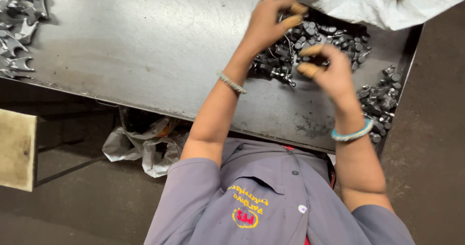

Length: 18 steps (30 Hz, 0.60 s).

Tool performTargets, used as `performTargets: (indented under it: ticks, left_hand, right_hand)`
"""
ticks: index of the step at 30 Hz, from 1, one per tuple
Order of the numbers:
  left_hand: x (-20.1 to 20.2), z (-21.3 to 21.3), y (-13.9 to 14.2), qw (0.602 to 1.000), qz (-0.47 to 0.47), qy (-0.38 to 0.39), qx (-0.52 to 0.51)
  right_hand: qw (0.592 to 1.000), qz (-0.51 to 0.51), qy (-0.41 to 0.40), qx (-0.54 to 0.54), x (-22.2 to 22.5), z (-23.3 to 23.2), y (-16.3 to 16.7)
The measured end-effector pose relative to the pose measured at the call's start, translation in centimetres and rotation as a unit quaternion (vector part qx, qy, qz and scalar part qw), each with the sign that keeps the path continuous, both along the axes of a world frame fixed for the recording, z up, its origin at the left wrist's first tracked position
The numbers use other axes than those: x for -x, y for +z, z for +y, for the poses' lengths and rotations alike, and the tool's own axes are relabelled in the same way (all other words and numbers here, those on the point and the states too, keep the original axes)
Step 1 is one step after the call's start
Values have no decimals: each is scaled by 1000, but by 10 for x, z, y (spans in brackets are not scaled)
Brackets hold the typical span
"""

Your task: The person sorts small dark metal castings spread across a large metal table, picking up handfuls and individual pieces, turning them over in both hands, and placing them into separate piles and into a white sack at the edge of the table. They repeatedly gather scattered pieces toward themselves and continue sorting through the pile.

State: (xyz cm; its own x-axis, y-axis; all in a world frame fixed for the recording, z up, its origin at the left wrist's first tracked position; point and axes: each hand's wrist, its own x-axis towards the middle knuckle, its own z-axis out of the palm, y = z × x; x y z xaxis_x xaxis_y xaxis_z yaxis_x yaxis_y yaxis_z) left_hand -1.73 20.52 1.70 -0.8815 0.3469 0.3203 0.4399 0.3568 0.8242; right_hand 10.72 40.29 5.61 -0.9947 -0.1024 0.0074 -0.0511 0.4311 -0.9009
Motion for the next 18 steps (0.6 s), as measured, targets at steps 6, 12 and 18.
performTargets:
  ticks: [6, 12, 18]
  left_hand:
    - [-8, -26, -14, 987, 36, 46, 153]
    - [12, -36, 0, 978, -72, 19, 195]
    - [39, -79, 3, 967, -25, 144, 210]
  right_hand:
    - [961, 152, 3, -231, -43, -57, -24]
    - [961, 134, -36, -239, -57, -59, -31]
    - [959, 120, -42, -252, -74, -51, -35]
